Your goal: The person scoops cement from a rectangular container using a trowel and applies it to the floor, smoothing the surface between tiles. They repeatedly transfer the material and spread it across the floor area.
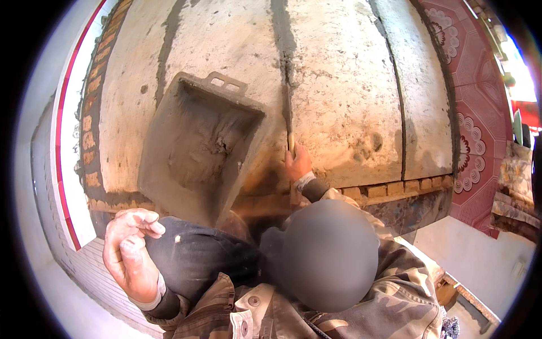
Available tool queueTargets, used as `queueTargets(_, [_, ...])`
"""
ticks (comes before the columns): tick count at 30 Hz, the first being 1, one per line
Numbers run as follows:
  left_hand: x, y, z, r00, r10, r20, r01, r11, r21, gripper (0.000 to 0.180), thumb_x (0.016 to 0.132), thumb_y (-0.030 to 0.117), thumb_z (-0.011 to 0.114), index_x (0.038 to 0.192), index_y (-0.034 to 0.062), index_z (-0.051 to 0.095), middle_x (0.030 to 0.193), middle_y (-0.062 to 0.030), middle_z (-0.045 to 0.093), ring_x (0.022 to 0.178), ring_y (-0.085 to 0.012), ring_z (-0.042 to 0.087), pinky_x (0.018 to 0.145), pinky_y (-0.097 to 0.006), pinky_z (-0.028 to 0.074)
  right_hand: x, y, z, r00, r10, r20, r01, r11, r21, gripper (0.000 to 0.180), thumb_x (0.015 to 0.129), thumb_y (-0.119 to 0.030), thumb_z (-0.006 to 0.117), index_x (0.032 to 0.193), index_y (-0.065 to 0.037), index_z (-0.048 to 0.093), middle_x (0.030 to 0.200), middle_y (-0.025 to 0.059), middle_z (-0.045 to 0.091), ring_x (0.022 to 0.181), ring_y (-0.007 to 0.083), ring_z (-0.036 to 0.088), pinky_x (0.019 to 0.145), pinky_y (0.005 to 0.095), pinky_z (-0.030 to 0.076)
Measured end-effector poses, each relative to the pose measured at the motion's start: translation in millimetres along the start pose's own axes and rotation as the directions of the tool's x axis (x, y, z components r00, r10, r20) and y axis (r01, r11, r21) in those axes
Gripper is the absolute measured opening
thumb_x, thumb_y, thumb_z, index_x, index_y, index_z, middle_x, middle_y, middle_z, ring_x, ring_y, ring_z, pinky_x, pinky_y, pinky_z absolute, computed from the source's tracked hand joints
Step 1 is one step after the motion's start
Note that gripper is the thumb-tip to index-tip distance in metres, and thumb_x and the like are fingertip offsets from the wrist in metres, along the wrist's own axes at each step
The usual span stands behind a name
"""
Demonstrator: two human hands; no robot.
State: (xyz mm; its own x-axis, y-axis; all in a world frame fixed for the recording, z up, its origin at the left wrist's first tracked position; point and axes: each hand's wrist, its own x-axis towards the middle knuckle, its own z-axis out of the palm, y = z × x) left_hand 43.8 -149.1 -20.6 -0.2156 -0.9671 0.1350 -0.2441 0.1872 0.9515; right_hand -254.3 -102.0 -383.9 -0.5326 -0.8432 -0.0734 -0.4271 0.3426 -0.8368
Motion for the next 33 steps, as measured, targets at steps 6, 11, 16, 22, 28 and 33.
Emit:
queueTargets(6, [2.8,4.6,5.5,1.0,-0.03,0.006,0.03,0.999,0.029,0.037,0.101,0.029,0.05,0.111,-0.0056,0.06,0.102,-0.0186,0.064,0.079,-0.0185,0.06,0.07,-0.029,0.049,-3.4,-0.9,-14.4,0.996,0.056,0.074,-0.06,0.997,0.049,0.041,0.091,-0.017,0.061,0.128,0.001,0.057,0.1,0.0313,0.065,0.091,0.0479,0.064,0.078,0.0529,0.05])
queueTargets(11, [-5.7,9.0,-2.7,0.997,-0.061,-0.038,0.064,0.994,0.087,0.034,0.099,0.026,0.049,0.105,-0.0056,0.059,0.101,-0.0189,0.063,0.078,-0.0181,0.059,0.071,-0.031,0.049,38.6,-13.2,9.8,0.998,0.06,0.032,-0.058,0.996,-0.066,0.041,0.091,-0.017,0.061,0.127,0.002,0.057,0.096,0.0314,0.065,0.09,0.0482,0.064,0.076,0.0531,0.05])
queueTargets(16, [-12.7,17.6,-6.6,0.996,-0.084,-0.023,0.087,0.989,0.121,0.033,0.102,0.028,0.048,0.109,-0.0032,0.058,0.105,-0.0178,0.062,0.082,-0.0188,0.057,0.075,-0.031,0.048,92.9,-12.3,21.1,0.995,0.071,0.067,-0.069,0.997,-0.026,0.032,0.09,-0.017,0.062,0.115,0.002,0.06,0.092,0.0295,0.066,0.086,0.0486,0.064,0.074,0.0529,0.05])
queueTargets(22, [-6.3,17.6,6.8,0.999,-0.039,-0.023,0.042,0.983,0.176,0.038,0.1,0.03,0.05,0.104,-0.0068,0.06,0.1,-0.0174,0.064,0.079,-0.0177,0.059,0.072,-0.029,0.049,36.9,8.0,12.6,0.997,-0.061,0.052,0.067,0.992,-0.105,0.028,0.091,-0.018,0.061,0.11,0.003,0.062,0.085,0.0282,0.065,0.079,0.0477,0.063,0.067,0.0507,0.05])
queueTargets(28, [7.5,17.4,18.4,0.991,-0.087,0.098,0.069,0.982,0.176,0.038,0.101,0.029,0.048,0.109,-0.0064,0.059,0.105,-0.0157,0.061,0.083,-0.0177,0.056,0.078,-0.031,0.046,-20.6,10.2,-26.4,0.996,-0.061,0.069,0.059,0.998,0.038,0.03,0.092,-0.017,0.06,0.116,0.002,0.057,0.09,0.0302,0.064,0.083,0.0461,0.064,0.07,0.0499,0.05])
queueTargets(33, [-1.8,14.4,8.2,0.998,-0.046,0.045,0.038,0.987,0.156,0.041,0.1,0.031,0.05,0.108,-0.0079,0.06,0.101,-0.017,0.064,0.081,-0.0179,0.058,0.073,-0.03,0.048,-5.2,14.0,-57.9,0.966,0.139,0.22,-0.194,0.947,0.255,0.025,0.098,-0.024,0.058,0.104,0.001,0.061,0.077,0.0122,0.064,0.063,0.0235,0.063,0.058,0.0387,0.05])
